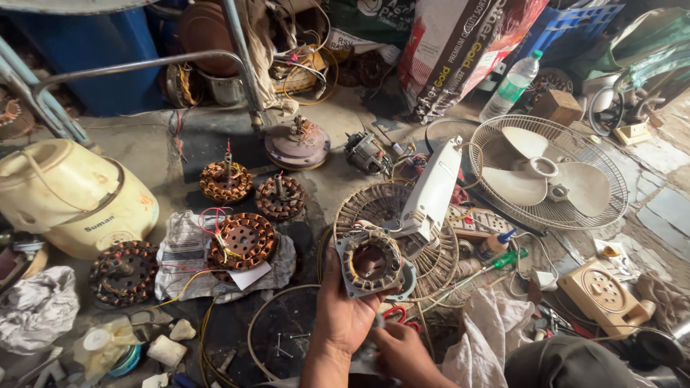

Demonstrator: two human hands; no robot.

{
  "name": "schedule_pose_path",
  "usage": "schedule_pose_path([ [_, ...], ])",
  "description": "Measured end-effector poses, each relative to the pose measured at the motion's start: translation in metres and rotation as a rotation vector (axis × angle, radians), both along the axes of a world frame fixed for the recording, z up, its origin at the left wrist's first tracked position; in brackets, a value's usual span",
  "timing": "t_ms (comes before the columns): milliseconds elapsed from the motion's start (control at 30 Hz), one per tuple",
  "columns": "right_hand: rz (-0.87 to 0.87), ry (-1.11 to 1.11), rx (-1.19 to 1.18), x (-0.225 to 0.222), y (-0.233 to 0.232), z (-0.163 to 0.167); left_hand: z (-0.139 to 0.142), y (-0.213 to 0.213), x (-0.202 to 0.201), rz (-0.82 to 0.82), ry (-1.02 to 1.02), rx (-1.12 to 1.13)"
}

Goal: The person sits on the floor of a cluttered repair workshop and works on a pedestal fan motor. They handle the rotor and copper-wound stator, apply lubricant from a bottle to the motor shaft and bearing, wipe parts with a cloth, fit the motor housing onto the fan, and tighten it using a screwdriver.

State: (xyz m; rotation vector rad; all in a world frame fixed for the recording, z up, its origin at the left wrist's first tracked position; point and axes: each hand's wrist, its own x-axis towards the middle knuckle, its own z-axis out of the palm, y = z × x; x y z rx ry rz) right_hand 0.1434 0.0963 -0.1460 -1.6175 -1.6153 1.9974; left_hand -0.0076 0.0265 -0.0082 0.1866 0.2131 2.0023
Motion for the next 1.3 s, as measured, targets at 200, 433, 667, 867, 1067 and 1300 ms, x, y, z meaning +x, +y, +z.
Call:
schedule_pose_path([
  [200,0.119,0.114,0.311,0.111,0.035,0.024,-0.011,0.007,0.003,-0.06,0.014,-0.053],
  [433,0.096,-0.566,0.686,0.273,0.138,0.197,-0.005,0.002,0.024,-0.181,-0.06,-0.007],
  [667,0.202,-0.911,0.853,0.338,0.172,0.173,0.008,-0.001,0.042,-0.243,0.054,-0.097],
  [867,0.216,-0.537,1.486,0.364,0.158,0.136,0.005,-0.002,0.045,-0.302,-0.07,-0.003],
  [1067,-0.084,-0.071,0.816,0.358,0.132,0.144,-0.001,0.01,0.024,-0.311,0.034,0.024],
  [1300,-0.623,0.298,0.166,0.162,0.14,0.15,0.007,0.032,0.004,-0.162,0.181,-0.052],
])
